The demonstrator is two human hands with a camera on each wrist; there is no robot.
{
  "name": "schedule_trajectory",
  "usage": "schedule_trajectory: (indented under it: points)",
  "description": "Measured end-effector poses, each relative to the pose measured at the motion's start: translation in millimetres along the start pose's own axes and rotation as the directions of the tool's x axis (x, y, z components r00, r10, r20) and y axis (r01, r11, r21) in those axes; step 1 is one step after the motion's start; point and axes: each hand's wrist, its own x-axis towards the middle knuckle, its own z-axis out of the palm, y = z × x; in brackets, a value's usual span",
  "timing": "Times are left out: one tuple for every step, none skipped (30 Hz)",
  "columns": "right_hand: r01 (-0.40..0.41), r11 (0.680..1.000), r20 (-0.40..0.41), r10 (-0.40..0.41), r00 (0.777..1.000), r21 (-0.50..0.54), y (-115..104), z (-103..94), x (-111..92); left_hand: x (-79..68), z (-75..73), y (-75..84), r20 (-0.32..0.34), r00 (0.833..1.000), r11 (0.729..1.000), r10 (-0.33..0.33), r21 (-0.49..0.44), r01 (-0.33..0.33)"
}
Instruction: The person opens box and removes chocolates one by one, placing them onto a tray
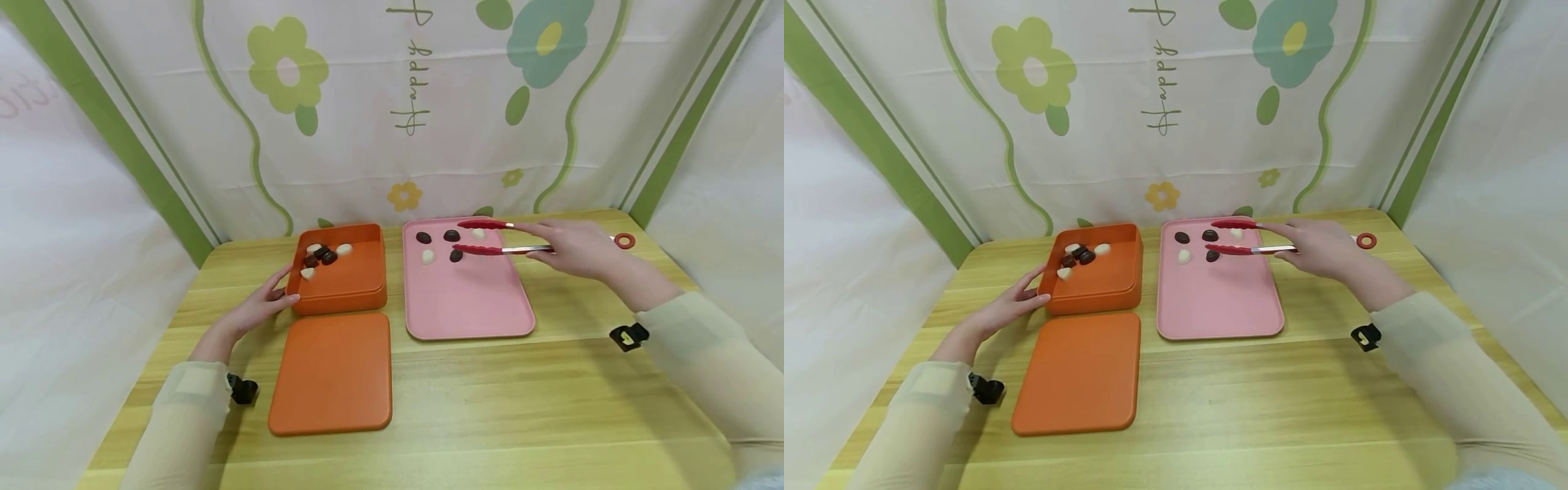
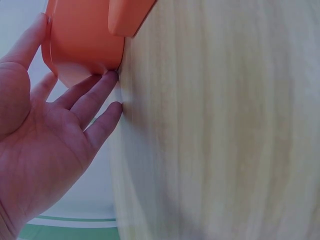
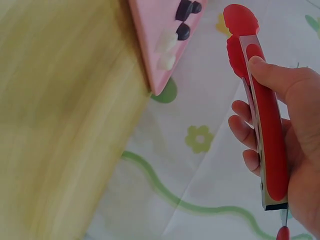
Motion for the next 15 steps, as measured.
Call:
schedule_trajectory:
  points:
    - [0.012, 1.000, -0.006, -0.012, 1.000, -0.004, -3, -1.2, 2, 0.1, -0.1, -0.4, 0.001, 1.000, 1.000, -0.001, 0.003, 0.001]
    - [0.023, 1.000, -0.009, -0.023, 1.000, -0.006, -7, -2.5, 5, 0.4, -0.2, -0.9, 0.000, 1.000, 1.000, -0.001, 0.005, 0.001]
    - [0.029, 1.000, -0.010, -0.029, 1.000, -0.005, -10, -4.1, 7, 0.8, -0.2, -1.6, -0.001, 1.000, 1.000, -0.004, 0.005, 0.004]
    - [0.036, 0.999, -0.008, -0.036, 0.999, -0.004, -13, -5.3, 10, 1.3, -0.2, -2.2, -0.003, 1.000, 1.000, -0.006, 0.006, 0.006]
    - [0.041, 0.999, -0.004, -0.041, 0.999, -0.003, -17, -6.4, 13, 1.8, -0.1, -2.7, -0.002, 1.000, 1.000, -0.003, 0.010, 0.003]
    - [0.044, 0.999, 0.003, -0.044, 0.999, -0.003, -20, -7.2, 16, 2.2, -0.1, -3.3, -0.002, 1.000, 1.000, -0.006, 0.009, 0.006]
    - [0.045, 0.999, 0.009, -0.045, 0.999, -0.003, -23, -7.7, 19, 2.6, -0.1, -3.8, -0.004, 1.000, 1.000, -0.009, 0.008, 0.009]
    - [0.045, 0.999, 0.018, -0.045, 0.999, -0.002, -25, -8.0, 22, 2.9, 0.1, -4.2, -0.006, 1.000, 1.000, -0.012, 0.005, 0.012]
    - [0.046, 0.999, 0.025, -0.046, 0.999, 0.001, -28, -8.0, 26, 3.0, 0.2, -4.5, -0.005, 1.000, 1.000, -0.013, 0.006, 0.013]
    - [0.051, 0.999, 0.028, -0.051, 0.998, 0.004, -30, -7.6, 29, 2.9, 0.1, -4.5, -0.005, 1.000, 1.000, -0.010, 0.008, 0.010]
    - [0.054, 0.999, 0.031, -0.054, 0.998, 0.007, -33, -7.1, 32, 2.8, 0.0, -4.5, -0.003, 1.000, 1.000, -0.008, 0.010, 0.008]
    - [0.061, 0.998, 0.028, -0.061, 0.998, 0.012, -35, -6.7, 36, 2.7, 0.0, -4.5, -0.006, 1.000, 1.000, -0.009, 0.007, 0.009]
    - [0.069, 0.997, 0.024, -0.069, 0.997, 0.017, -38, -6.1, 39, 2.6, -0.1, -4.4, -0.006, 1.000, 1.000, -0.008, 0.010, 0.008]
    - [0.078, 0.997, 0.020, -0.078, 0.997, 0.020, -40, -5.6, 42, 2.3, -0.1, -4.1, -0.005, 1.000, 1.000, -0.007, 0.012, 0.007]
    - [0.090, 0.996, 0.013, -0.091, 0.996, 0.025, -42, -5.2, 45, 2.1, -0.2, -3.9, -0.003, 1.000, 1.000, -0.004, 0.013, 0.004]
